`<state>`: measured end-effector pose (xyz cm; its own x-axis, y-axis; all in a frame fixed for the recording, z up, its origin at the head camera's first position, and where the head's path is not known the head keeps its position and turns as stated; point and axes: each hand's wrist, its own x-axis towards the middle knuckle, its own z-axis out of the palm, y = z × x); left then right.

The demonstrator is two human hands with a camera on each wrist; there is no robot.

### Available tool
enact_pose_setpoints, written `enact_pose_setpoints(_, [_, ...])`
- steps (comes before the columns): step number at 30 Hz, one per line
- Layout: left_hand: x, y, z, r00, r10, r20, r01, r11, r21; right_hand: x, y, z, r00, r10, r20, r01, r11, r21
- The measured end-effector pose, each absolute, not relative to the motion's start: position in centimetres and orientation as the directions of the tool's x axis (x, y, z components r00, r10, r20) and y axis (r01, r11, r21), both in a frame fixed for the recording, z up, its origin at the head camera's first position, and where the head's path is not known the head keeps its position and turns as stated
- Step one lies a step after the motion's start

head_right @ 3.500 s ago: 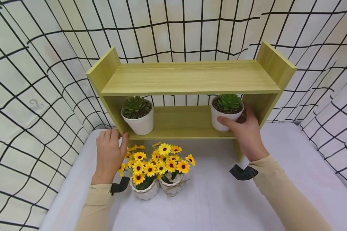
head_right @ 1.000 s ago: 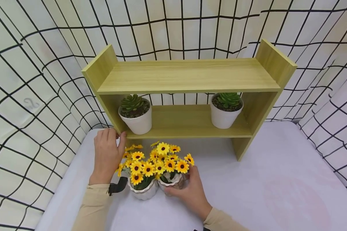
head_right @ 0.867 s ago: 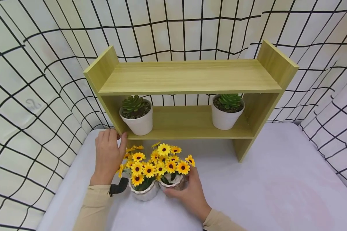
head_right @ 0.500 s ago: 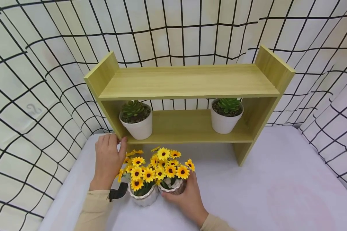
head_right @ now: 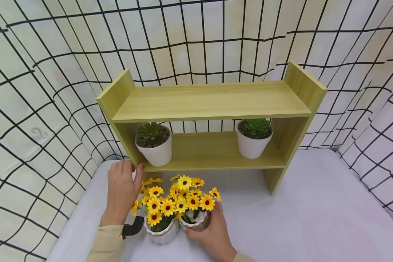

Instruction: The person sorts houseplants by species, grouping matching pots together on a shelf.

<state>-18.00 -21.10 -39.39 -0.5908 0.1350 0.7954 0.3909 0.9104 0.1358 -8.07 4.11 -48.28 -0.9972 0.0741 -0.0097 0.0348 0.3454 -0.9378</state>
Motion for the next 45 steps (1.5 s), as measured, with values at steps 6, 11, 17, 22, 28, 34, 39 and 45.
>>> enact_pose_setpoints(6, [-18.1, -20.8, -39.3, -0.576, 0.139, 0.806, 0.404, 0.905, 0.133, -8.1, 4.3, -47.9, -0.994, 0.104, -0.04, 0.075, 0.357, -0.931])
enact_pose_setpoints(11, [-18.1, -20.6, -39.3, -0.583, 0.144, 0.8, 0.401, 0.907, 0.128, -8.2, 4.5, -47.8, -0.99, 0.119, -0.079, 0.115, 0.332, -0.936])
enact_pose_setpoints(17, [-18.2, -20.5, -39.2, -0.568, 0.148, 0.81, 0.41, 0.904, 0.122, -8.2, 4.8, -47.6, -0.989, 0.108, -0.103, 0.129, 0.276, -0.952])
enact_pose_setpoints(22, [-18.1, -20.5, -39.2, -0.57, 0.151, 0.807, 0.408, 0.905, 0.119, -8.0, 4.8, -47.3, -0.988, 0.106, -0.114, 0.139, 0.273, -0.952])
enact_pose_setpoints(28, [-17.8, -20.6, -39.4, -0.566, 0.151, 0.81, 0.403, 0.908, 0.112, -7.8, 5.0, -46.9, -0.988, 0.105, -0.111, 0.137, 0.279, -0.951])
enact_pose_setpoints(34, [-17.9, -20.8, -39.6, -0.554, 0.148, 0.819, 0.417, 0.901, 0.119, -7.5, 5.1, -46.6, -0.991, 0.097, -0.088, 0.113, 0.294, -0.949])
enact_pose_setpoints(39, [-17.8, -21.0, -39.7, -0.558, 0.145, 0.817, 0.407, 0.906, 0.118, -7.4, 5.2, -46.5, -0.993, 0.096, -0.068, 0.094, 0.3, -0.949])
enact_pose_setpoints(45, [-17.8, -21.1, -39.6, -0.55, 0.144, 0.822, 0.408, 0.906, 0.115, -7.5, 5.1, -46.0, -0.993, 0.093, -0.07, 0.094, 0.294, -0.951])
